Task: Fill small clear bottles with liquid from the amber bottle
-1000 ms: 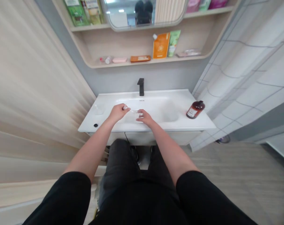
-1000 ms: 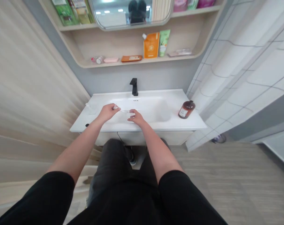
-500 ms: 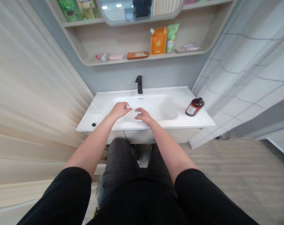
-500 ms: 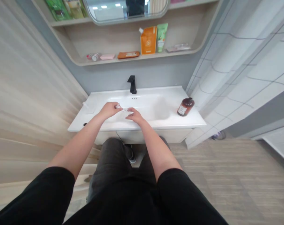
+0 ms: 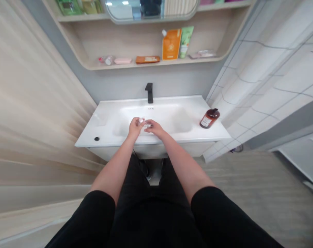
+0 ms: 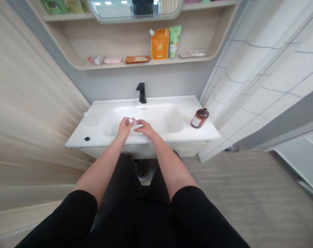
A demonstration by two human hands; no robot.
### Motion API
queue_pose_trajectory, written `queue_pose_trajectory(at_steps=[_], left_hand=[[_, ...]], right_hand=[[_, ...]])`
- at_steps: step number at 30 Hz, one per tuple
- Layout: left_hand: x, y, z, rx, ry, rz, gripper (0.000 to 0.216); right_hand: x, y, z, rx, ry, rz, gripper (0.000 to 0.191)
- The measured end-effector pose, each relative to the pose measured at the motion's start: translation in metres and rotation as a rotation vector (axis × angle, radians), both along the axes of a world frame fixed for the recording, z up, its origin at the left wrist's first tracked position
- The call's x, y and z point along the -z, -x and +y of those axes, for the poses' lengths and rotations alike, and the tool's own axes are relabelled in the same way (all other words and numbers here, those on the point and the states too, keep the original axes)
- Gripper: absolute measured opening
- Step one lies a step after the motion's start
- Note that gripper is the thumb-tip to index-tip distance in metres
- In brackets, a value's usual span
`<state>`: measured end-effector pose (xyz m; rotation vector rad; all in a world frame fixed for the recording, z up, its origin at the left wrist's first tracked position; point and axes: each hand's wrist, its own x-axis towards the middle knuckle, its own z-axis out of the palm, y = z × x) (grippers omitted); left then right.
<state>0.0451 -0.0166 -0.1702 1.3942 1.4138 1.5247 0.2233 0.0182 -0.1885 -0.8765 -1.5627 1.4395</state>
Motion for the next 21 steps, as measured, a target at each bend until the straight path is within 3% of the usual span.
queue_pose_trajectory(at_steps=[7,11,16,21], left_hand=[[0.015,0.012,0.009,0.238,-0.010,-0.298,0.055],[0.018,0.011,0.010,0.222,-0.045,-0.255,0.073],[0.020,0.013,0.010,0.158,0.052,-0.354,0.077],[0.023,0.012,0.013,0.169,-0.005,-0.320,0.086]], right_hand=[[-0.010,-0.001,-0.004,-0.002,0.075,0.052,0.061],[-0.017,-0.003,-0.009,-0.021,0.064,0.067,0.060],[-0.018,-0.004,-0.011,0.004,0.112,0.105,0.059],[-0.017,-0.003,-0.010,0.003,0.093,0.095,0.061]])
